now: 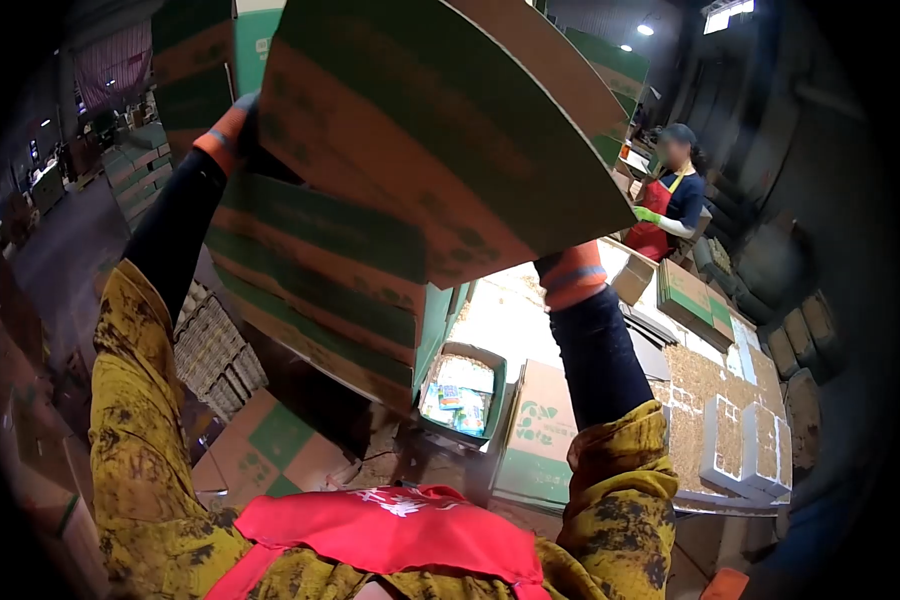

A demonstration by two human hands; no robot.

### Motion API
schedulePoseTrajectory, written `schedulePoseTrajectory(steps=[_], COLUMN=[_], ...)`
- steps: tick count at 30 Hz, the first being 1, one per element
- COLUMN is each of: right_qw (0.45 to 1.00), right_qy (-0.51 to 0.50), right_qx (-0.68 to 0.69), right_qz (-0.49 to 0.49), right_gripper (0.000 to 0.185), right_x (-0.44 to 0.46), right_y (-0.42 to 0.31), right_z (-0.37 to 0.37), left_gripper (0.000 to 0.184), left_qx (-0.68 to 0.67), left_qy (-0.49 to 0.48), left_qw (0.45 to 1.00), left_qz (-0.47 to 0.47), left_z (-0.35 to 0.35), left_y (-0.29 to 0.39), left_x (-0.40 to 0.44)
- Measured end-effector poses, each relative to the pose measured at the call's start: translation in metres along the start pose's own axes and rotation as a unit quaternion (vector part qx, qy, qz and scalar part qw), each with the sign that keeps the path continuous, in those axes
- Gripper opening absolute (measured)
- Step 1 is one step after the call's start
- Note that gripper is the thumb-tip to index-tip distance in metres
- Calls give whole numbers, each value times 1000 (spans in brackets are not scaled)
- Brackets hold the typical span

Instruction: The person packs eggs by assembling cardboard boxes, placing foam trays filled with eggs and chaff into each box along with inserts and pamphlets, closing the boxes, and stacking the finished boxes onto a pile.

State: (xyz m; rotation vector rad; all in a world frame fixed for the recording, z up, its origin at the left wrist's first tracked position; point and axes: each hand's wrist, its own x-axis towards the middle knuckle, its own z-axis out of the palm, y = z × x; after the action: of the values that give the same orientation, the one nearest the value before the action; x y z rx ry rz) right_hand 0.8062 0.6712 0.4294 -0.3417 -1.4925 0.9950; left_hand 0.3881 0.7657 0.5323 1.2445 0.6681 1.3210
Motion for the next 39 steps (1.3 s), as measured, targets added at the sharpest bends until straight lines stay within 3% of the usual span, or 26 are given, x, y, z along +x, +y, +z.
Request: schedulePoseTrajectory(steps=[1, 4, 5, 7, 9, 11, 14, 17, 20, 22, 26, 27, 30, 31, 34, 35, 39], right_qw=[999, 984, 989, 995, 991, 987, 986, 985, 982, 994, 987, 985, 994, 993, 969, 969, 986], right_qy=[3, -4, 3, 20, 87, 98, 90, 121, 117, 92, 72, -8, 29, -64, 239, 135, 154], right_qx=[44, 172, 144, 94, 100, 121, 137, 118, -150, -51, 139, 172, 107, 93, -21, -206, -60], right_qz=[14, 47, 34, 12, 28, 34, 31, 40, -5, -1, 36, 15, -15, -25, 67, -10, 36], right_gripper=[43, 41, 42, 44, 44, 45, 45, 46, 47, 46, 44, 42, 38, 39, 36, 30, 28], right_x=[-4, -1, 1, -2, -7, -8, -12, -17, -18, -25, -18, -11, 12, 30, 65, 78, 89], right_y=[-4, -6, -7, -6, -6, -3, -3, -6, -7, -1, -1, -3, -10, -10, -29, -13, -10], right_z=[-4, -12, -14, -13, -8, -15, -15, -15, -10, -21, -35, -27, 3, -3, 93, 64, 77], left_gripper=[31, 35, 40, 42, 41, 39, 38, 37, 39, 41, 44, 45, 46, 47, 50, 51, 55], left_qx=[16, 167, 263, 227, 141, 160, 210, 244, 293, 367, 331, 313, 286, 282, 281, 287, 325], left_qy=[6, -44, -14, 66, 160, 211, 340, 356, 347, 343, 239, 216, 185, 179, 174, 179, 233], left_qw=[1000, 967, 912, 877, 862, 851, 786, 761, 753, 779, 883, 900, 915, 917, 912, 904, 835], left_qz=[6, 185, 316, 418, 461, 454, 472, 485, 477, 374, 233, 214, 215, 218, 242, 260, 378], left_z=[3, -20, -32, -46, -45, -54, -40, -51, -51, -75, -106, -108, -107, -105, -99, -94, -64], left_y=[0, -12, -20, -43, -83, -123, -148, -161, -164, -174, -167, -165, -164, -163, -166, -168, -183], left_x=[-1, 12, 13, -11, -39, -38, -29, -10, -8, -7, -6, -10, -18, -19, -26, -27, -33])
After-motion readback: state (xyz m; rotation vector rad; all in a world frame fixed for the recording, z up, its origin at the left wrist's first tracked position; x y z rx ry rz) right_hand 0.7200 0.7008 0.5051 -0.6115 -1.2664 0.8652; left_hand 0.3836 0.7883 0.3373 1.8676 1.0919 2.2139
